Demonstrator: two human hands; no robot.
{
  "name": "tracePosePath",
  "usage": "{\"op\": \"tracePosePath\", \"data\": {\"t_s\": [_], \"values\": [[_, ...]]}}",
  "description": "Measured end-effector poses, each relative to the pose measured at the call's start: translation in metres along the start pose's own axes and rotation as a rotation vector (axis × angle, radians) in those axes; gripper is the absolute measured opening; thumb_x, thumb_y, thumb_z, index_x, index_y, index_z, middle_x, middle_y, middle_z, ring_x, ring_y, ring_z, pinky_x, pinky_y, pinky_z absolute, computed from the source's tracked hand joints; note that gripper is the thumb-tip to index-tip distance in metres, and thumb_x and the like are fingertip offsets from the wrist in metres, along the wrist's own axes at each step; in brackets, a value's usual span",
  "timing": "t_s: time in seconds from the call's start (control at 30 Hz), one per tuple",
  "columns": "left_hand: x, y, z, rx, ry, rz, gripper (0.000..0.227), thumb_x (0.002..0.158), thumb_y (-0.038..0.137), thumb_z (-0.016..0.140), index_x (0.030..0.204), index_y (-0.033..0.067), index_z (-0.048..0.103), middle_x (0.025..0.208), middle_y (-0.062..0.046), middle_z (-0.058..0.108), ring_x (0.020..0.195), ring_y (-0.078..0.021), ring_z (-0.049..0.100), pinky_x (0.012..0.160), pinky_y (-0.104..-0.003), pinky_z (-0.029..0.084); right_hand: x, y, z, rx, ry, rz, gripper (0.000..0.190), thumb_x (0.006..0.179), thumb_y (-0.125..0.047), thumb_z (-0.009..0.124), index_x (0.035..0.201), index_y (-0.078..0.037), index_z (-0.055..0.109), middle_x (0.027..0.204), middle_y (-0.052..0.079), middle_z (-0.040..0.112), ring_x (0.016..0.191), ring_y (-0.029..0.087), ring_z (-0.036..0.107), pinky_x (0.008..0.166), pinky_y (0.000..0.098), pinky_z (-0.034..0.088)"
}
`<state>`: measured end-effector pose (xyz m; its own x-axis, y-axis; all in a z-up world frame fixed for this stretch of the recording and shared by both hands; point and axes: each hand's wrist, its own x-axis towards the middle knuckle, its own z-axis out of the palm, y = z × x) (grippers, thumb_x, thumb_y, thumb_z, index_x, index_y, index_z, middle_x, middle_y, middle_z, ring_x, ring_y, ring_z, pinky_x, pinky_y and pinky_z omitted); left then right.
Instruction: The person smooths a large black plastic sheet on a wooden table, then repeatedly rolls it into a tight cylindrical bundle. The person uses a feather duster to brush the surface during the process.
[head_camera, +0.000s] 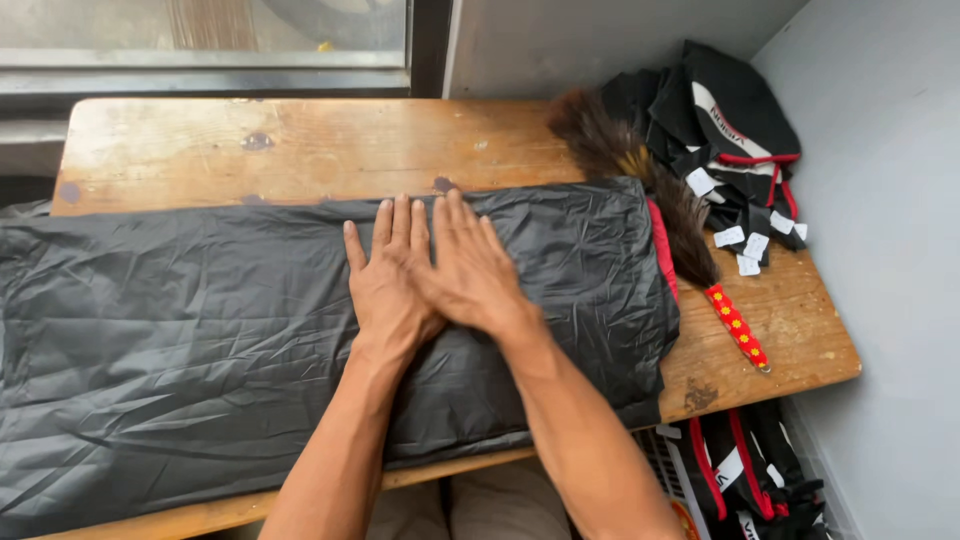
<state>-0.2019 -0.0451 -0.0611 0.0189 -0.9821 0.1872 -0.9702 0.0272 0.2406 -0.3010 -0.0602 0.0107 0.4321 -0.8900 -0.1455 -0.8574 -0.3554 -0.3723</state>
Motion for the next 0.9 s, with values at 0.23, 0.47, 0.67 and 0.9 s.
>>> {"op": "tracePosePath", "data": {"t_s": [0.23, 0.47, 0.67, 0.9], "values": [[-0.006, 0.003, -0.004, -0.117, 0.085, -0.015, 0.073, 0.093, 0.055, 0.025, 0.149, 0.0092, 0.027, 0.158, -0.009, 0.020, 0.146, -0.0237, 0.013, 0.116, -0.058, -0.001, -0.019, 0.049, -0.016, -0.125, 0.063, 0.095, 0.093, 0.092, -0.070, 0.019, 0.148, 0.004, 0.021, 0.154, 0.027, 0.017, 0.144, 0.037, 0.016, 0.115, 0.0535, 0.006], [-0.001, 0.008, -0.022, -0.146, -0.034, -0.054, 0.076, 0.091, 0.059, 0.031, 0.148, 0.0101, 0.030, 0.157, -0.008, 0.024, 0.145, -0.0250, 0.017, 0.116, -0.057, 0.001, -0.038, 0.142, -0.044, -0.223, 0.054, 0.426, 0.093, 0.091, -0.074, 0.017, 0.151, -0.003, 0.014, 0.158, 0.017, 0.010, 0.146, 0.030, 0.011, 0.118, 0.0520, 0.002], [0.000, 0.010, -0.026, -0.156, -0.023, -0.066, 0.074, 0.091, 0.058, 0.032, 0.148, 0.0102, 0.032, 0.156, -0.008, 0.026, 0.145, -0.0248, 0.018, 0.116, -0.057, 0.002, -0.042, 0.136, -0.046, -0.163, 0.095, 0.428, 0.093, 0.090, -0.076, 0.013, 0.152, -0.007, 0.011, 0.159, 0.014, 0.006, 0.147, 0.027, 0.007, 0.119, 0.0499, -0.001], [-0.005, 0.014, -0.029, -0.089, 0.046, -0.054, 0.074, 0.090, 0.057, 0.034, 0.146, 0.0086, 0.036, 0.154, -0.010, 0.031, 0.144, -0.0247, 0.021, 0.115, -0.057, 0.003, -0.030, 0.133, -0.053, -0.314, -0.008, 0.519, 0.094, 0.090, -0.073, 0.023, 0.149, 0.000, 0.016, 0.156, 0.021, 0.019, 0.145, 0.031, 0.017, 0.118, 0.0529, 0.004]]}}
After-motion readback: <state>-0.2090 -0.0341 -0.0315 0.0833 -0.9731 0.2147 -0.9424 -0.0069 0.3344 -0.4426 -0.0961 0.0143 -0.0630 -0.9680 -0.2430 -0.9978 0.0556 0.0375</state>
